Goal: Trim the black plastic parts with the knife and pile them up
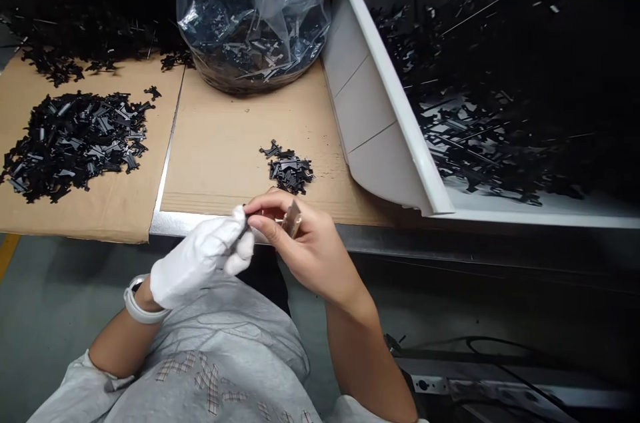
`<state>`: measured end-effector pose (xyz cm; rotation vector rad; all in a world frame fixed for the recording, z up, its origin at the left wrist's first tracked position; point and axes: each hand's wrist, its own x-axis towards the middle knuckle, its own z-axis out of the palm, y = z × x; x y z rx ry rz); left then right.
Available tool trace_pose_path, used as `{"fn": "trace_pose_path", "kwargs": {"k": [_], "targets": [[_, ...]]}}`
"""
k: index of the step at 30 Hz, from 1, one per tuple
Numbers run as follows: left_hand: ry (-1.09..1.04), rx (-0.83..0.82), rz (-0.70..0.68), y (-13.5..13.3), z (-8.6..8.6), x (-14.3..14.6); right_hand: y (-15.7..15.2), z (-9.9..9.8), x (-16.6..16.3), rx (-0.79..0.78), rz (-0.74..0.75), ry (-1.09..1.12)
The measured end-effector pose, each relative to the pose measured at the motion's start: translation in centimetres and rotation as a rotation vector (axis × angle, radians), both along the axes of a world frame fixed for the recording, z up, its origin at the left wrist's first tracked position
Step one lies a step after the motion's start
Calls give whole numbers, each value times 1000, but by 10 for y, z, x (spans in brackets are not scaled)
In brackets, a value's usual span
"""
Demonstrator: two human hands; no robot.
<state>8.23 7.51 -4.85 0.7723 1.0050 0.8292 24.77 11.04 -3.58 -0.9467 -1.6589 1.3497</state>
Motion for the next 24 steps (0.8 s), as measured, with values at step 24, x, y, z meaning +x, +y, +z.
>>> {"fn": "trace_pose_path", "kwargs": {"k": [24], "targets": [[-213, -196, 177, -36, 34, 16, -29, 13, 0, 635, -18, -352]]}}
